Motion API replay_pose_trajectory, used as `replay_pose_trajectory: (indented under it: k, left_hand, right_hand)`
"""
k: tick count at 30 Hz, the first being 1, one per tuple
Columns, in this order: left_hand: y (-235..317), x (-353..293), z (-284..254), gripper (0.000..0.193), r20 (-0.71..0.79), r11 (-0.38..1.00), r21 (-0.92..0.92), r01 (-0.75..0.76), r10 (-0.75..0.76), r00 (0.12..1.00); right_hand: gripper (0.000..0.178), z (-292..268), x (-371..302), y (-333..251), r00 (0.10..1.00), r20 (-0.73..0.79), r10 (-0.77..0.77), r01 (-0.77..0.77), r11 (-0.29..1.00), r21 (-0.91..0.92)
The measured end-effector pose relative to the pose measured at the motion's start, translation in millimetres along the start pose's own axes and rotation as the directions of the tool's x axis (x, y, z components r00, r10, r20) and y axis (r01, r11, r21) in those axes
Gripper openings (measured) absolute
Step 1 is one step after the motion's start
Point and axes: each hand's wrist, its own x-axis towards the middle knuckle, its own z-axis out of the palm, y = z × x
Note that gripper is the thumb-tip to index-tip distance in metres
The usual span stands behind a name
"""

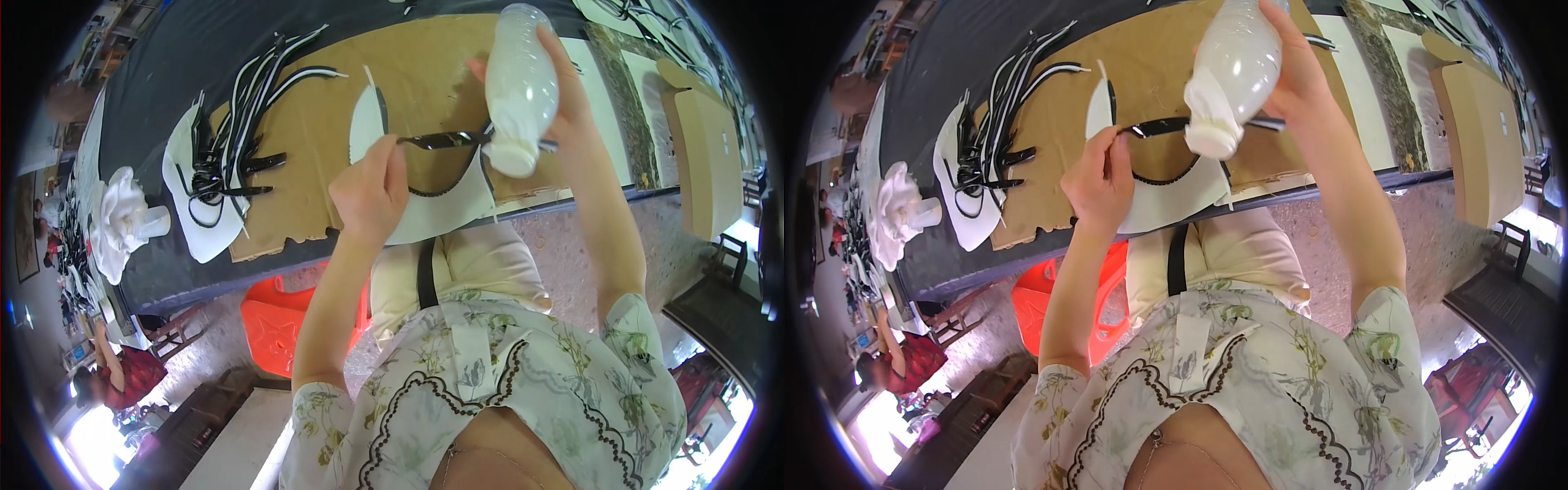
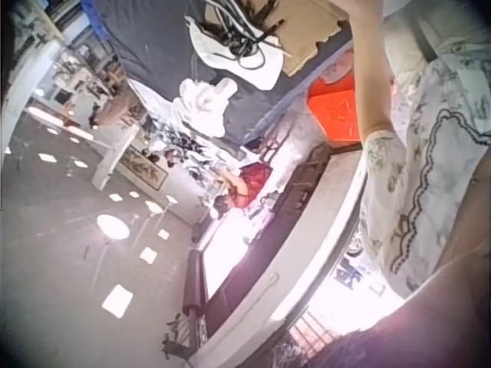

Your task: Apply liquid adhesive to the edges of shoe upper components using a squeeze bottle.

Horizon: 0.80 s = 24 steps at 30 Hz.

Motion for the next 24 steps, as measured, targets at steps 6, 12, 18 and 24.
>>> replay_pose_trajectory:
  k: [6, 12, 18, 24]
  left_hand:
    - [12.4, -3.8, 0.8, 0.025, -0.147, 0.953, 0.059, -0.297, 0.302, 0.942]
    - [11.0, -12.3, -7.0, 0.036, -0.036, 0.947, -0.045, -0.319, 0.317, 0.948]
    - [-12.6, 25.0, -22.6, 0.020, -0.006, 0.662, -0.663, 0.349, -0.470, 0.882]
    - [-7.2, 24.0, -25.1, 0.021, 0.468, 0.093, -0.833, 0.546, -0.411, 0.783]
  right_hand:
    - [0.052, 28.8, -26.1, 24.4, 0.956, 0.262, 0.135, -0.154, 0.987, 0.054]
    - [0.047, 48.7, -17.3, 54.5, 0.957, 0.228, 0.179, -0.215, 0.966, 0.142]
    - [0.051, 52.6, -21.0, 53.2, 0.942, 0.274, 0.196, -0.226, 0.971, 0.082]
    - [0.055, 77.2, -20.7, 14.7, 0.947, -0.073, -0.313, 0.296, 0.937, -0.184]
